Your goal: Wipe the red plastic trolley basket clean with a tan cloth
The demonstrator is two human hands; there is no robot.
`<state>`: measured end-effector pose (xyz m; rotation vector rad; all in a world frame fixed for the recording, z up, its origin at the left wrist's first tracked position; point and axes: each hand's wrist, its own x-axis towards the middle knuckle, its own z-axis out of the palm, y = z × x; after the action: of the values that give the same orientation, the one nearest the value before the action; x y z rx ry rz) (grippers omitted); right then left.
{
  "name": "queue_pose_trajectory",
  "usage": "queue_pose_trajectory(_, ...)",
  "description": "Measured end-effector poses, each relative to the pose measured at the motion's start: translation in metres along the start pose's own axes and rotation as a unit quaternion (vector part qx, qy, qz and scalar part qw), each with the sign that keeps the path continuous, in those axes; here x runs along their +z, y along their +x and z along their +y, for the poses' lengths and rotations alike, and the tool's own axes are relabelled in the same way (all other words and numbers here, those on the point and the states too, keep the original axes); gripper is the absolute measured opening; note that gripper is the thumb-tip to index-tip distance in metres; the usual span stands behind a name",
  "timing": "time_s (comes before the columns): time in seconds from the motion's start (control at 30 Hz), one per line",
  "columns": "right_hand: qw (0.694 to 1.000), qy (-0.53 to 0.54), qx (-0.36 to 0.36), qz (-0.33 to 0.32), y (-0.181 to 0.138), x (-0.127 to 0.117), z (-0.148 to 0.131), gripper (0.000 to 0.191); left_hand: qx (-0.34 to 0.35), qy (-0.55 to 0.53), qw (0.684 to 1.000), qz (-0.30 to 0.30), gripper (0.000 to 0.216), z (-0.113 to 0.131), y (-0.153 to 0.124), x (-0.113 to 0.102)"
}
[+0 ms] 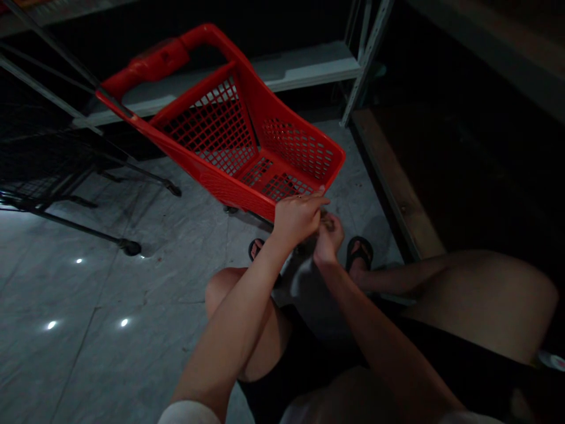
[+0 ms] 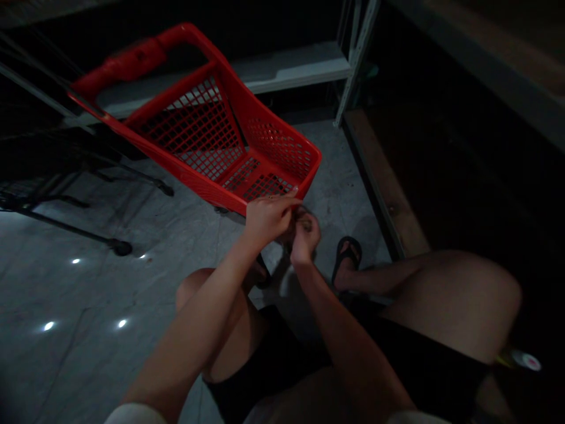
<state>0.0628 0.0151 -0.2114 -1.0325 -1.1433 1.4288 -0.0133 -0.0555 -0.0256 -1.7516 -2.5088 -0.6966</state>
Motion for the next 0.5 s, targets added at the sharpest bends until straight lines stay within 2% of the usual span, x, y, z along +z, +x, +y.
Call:
queue_pose_trajectory(0.07, 0.998, -0.014, -0.016, 0.051, 0.041, -0.001, -0.013, 0.032, -0.012, -0.001, 1.0, -0.01, 0.037, 0.0, -0.001, -0.001)
queue_pose_trajectory(0.13, 0.998, -0.021, -0.03, 0.059, 0.072, 0.005, -0.026, 0.035, -0.009, -0.003, 1.0, -0.014, 0.037, 0.0, -0.004, -0.003)
queue_pose_trajectory(0.2, 0.998, -0.023, -0.037, 0.045, 0.083, 0.014, -0.033, 0.036, 0.01, -0.008, 1.0, -0.017, 0.039, 0.001, -0.006, -0.006)
queue_pose_trajectory(0.3, 0.999, -0.024, -0.02, 0.006, 0.059, 0.021, -0.031, 0.033, 0.025, -0.01, 0.999, -0.024, 0.042, 0.0, -0.007, -0.009)
queue_pose_trajectory(0.43, 0.998, -0.027, 0.019, -0.045, -0.011, 0.018, -0.012, 0.021, 0.024, 0.008, 0.999, -0.023, 0.044, -0.008, -0.007, -0.007)
queue_pose_trajectory(0.5, 0.997, -0.025, 0.04, -0.065, -0.036, 0.018, -0.005, 0.021, 0.041, 0.022, 0.999, -0.02, 0.046, -0.014, -0.007, -0.005)
